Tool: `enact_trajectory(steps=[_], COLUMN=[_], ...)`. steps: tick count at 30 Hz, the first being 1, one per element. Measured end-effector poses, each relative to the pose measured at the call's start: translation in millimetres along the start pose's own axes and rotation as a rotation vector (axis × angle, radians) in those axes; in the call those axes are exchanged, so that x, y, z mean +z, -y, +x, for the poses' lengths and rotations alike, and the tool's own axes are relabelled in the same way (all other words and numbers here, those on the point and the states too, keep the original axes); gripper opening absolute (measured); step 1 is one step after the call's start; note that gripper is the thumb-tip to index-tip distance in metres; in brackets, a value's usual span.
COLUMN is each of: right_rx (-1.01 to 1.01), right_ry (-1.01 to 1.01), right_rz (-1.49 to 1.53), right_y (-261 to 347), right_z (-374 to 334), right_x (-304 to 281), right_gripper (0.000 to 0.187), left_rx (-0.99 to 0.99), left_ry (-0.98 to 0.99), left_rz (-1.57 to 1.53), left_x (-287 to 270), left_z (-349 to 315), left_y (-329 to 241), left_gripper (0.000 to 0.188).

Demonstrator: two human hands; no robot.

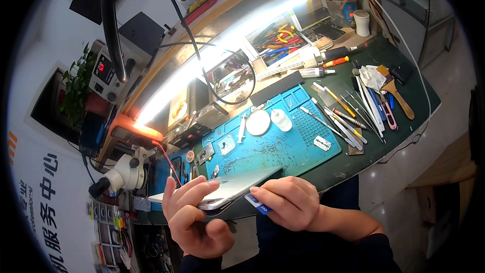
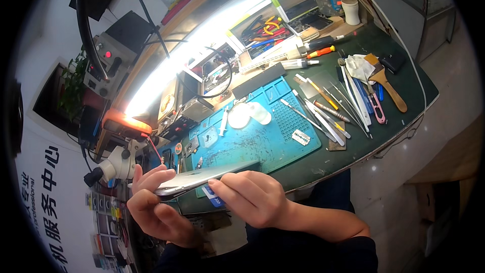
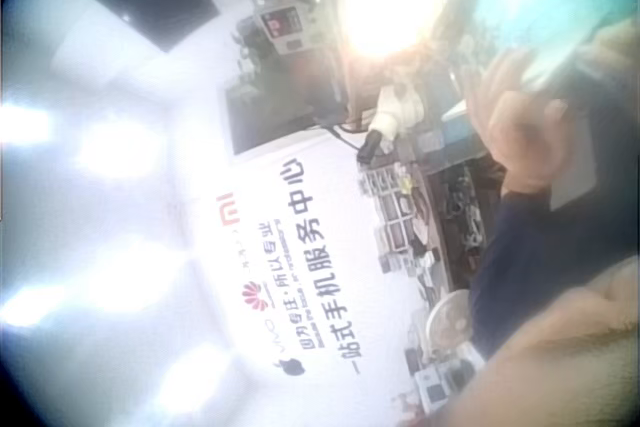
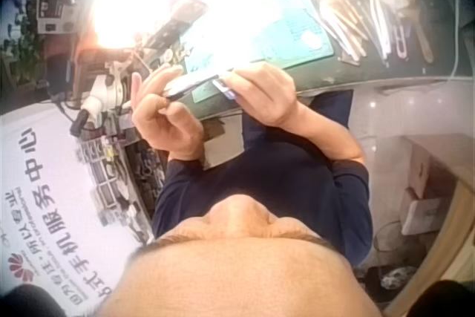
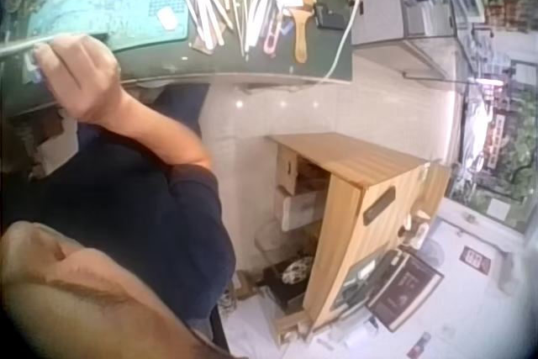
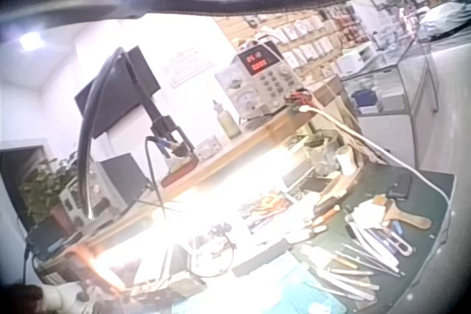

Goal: The person cleans a white tablet by wiping the screen and edges with a blue card-like tool and a small white bottle. They rotate the device to access different sides and continue wiping the surface.

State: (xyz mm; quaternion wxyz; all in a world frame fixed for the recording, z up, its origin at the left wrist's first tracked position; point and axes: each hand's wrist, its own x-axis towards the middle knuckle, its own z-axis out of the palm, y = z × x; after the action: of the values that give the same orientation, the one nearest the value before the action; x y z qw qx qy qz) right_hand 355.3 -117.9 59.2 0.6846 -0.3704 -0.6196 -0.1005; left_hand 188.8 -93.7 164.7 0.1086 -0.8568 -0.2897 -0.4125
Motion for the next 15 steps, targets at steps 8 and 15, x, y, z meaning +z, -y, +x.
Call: enact_trajectory(steps=[8,15], right_rx=[-0.018,-0.011], right_ry=[-0.008,-0.007], right_rz=[-0.037,-0.045], right_y=[0.5,1.2], right_z=[-2.4,0.1], right_x=[1.4,3.5], right_gripper=[0.036,0.036], left_rx=[-0.018,-0.009], left_ry=[0.002,0.005], left_rz=[0.049,0.050], left_x=[3.8,2.7], left_z=[-0.3,0.8], left_y=[-1.9,-1.1], left_gripper=[0.036,0.033])
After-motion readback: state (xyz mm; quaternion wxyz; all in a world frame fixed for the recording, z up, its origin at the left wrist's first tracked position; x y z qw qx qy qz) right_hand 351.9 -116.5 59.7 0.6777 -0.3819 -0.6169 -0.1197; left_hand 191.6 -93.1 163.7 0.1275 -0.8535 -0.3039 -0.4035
